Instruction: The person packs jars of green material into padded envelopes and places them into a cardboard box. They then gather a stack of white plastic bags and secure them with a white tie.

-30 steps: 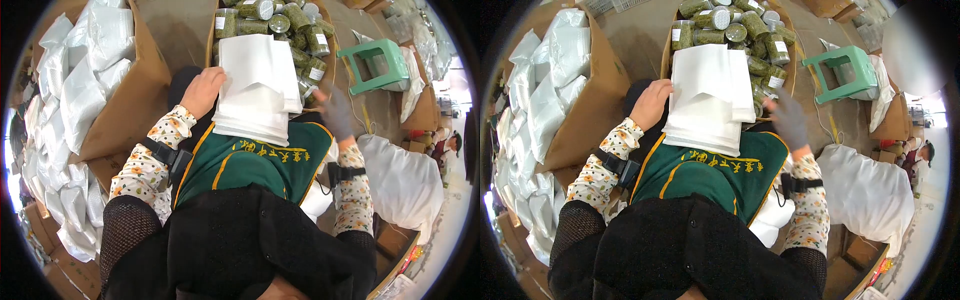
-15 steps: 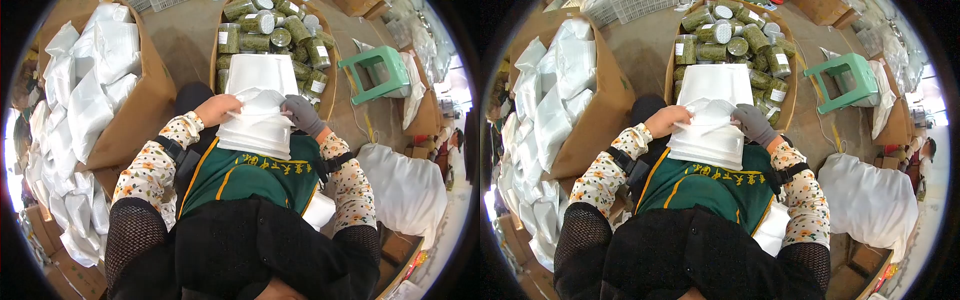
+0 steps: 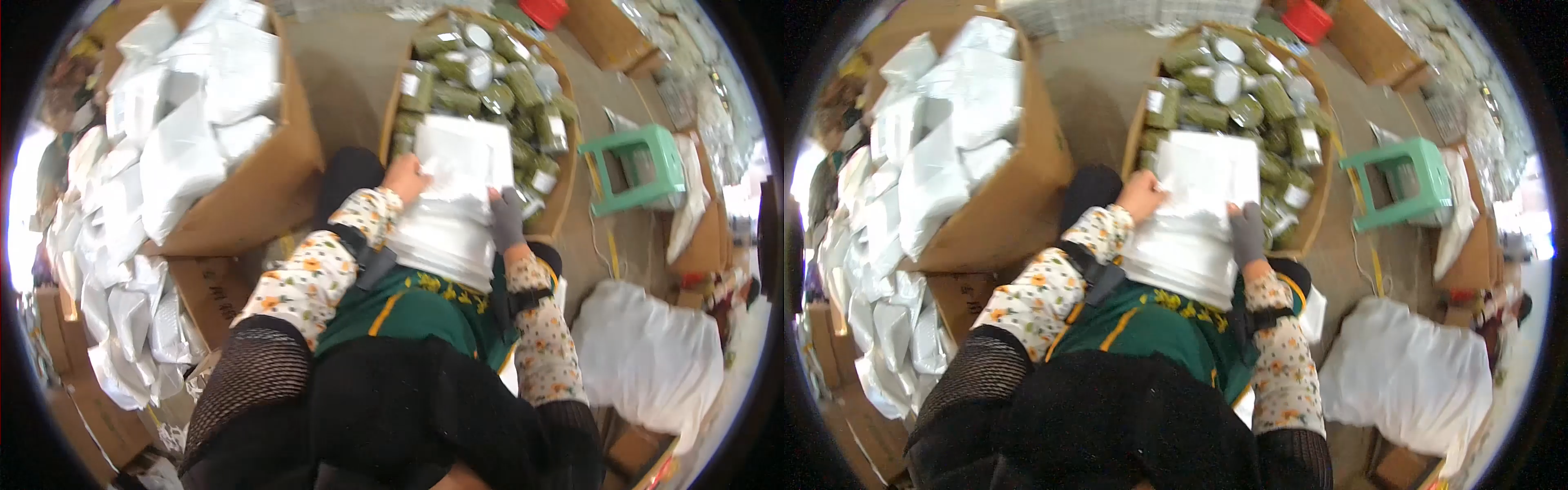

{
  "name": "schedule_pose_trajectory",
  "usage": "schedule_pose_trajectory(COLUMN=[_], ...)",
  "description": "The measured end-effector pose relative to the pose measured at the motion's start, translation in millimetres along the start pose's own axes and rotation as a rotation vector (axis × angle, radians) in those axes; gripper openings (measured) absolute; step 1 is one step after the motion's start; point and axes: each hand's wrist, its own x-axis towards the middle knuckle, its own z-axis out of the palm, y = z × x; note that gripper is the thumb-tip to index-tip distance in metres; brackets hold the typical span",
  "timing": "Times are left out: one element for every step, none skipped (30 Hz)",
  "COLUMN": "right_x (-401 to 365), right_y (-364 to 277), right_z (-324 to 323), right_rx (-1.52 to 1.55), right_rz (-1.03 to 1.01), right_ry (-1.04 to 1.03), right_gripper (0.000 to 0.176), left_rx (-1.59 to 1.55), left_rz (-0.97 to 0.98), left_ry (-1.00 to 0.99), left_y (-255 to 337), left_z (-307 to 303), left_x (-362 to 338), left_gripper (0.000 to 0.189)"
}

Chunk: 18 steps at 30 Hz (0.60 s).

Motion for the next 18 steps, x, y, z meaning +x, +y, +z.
schedule_pose_trajectory(right_x=[6.0, 4.8, 10.0, 15.5, 14.1, 16.5, 12.9, 9.6, 17.9, 30.8, 40.4, 39.4, 29.5, 18.6, 11.6, 8.9, 7.1, 3.4], right_y=[9.6, -6.3, 4.7, 16.3, -5.8, -20.3, -47.4, -66.2, -56.0, -36.0, -25.7, -34.1, -53.5, -73.1, -89.6, -94.6, -97.3, -102.8], right_z=[1.9, -0.1, -3.7, -7.3, 1.7, -0.2, 4.0, 8.1, 6.9, 1.5, -0.5, -0.3, -0.8, 0.1, 3.4, 3.8, 3.7, 3.5], right_rx=[0.071, 0.043, -0.114, -0.264, 0.359, 0.313, 0.313, 0.310, 0.436, 0.560, 0.683, 0.670, 0.656, 0.642, 0.644, 0.540, 0.434, 0.328], right_rz=[-0.035, 0.011, -0.145, -0.306, 0.273, 0.447, 0.553, 0.663, 0.576, 0.490, 0.403, 0.282, 0.164, 0.048, 0.018, -0.042, -0.101, -0.159], right_ry=[-0.024, -0.091, -0.131, -0.146, -0.248, -0.244, -0.239, -0.225, -0.299, -0.369, -0.436, -0.452, -0.465, -0.477, -0.469, -0.481, -0.491, -0.499], right_gripper=[0.026, 0.030, 0.037, 0.044, 0.051, 0.047, 0.047, 0.048, 0.048, 0.048, 0.049, 0.048, 0.048, 0.048, 0.047, 0.046, 0.045, 0.044], left_rx=[-0.029, -0.052, -0.068, -0.054, 0.016, 0.015, 0.001, -0.089, -0.159, -0.230, -0.450, -0.672, -0.895, -1.037, -1.179, -1.321, -1.306, -1.290], left_rz=[-0.070, -0.085, -0.120, -0.113, -0.178, -0.143, -0.130, -0.014, 0.021, 0.058, 0.030, 0.000, -0.033, -0.058, -0.082, -0.106, -0.088, -0.070], left_ry=[-0.052, -0.020, -0.063, -0.059, -0.156, -0.178, -0.262, -0.209, -0.203, -0.202, -0.229, -0.257, -0.284, -0.325, -0.368, -0.411, -0.355, -0.300], left_y=[-8.5, -13.3, -9.3, -11.4, -6.4, -18.8, 4.9, 6.6, 12.7, 20.9, 25.6, 29.1, 32.5, 40.8, 55.8, 69.9, 80.3, 88.7], left_z=[5.6, 11.1, 5.8, 8.7, 1.6, 11.1, -7.3, -5.9, -9.9, -14.1, -14.8, -13.5, -14.6, -25.2, -45.2, -65.0, -82.5, -100.6], left_x=[7.4, 9.7, 9.5, 11.9, 11.0, 16.2, 8.4, 3.9, -0.2, -2.8, -3.4, -3.6, -4.1, -6.4, -9.9, -11.8, -10.7, -6.5], left_gripper=[0.041, 0.050, 0.059, 0.062, 0.069, 0.071, 0.065, 0.058, 0.051, 0.044, 0.041, 0.037, 0.034, 0.033, 0.032, 0.032, 0.031, 0.029])
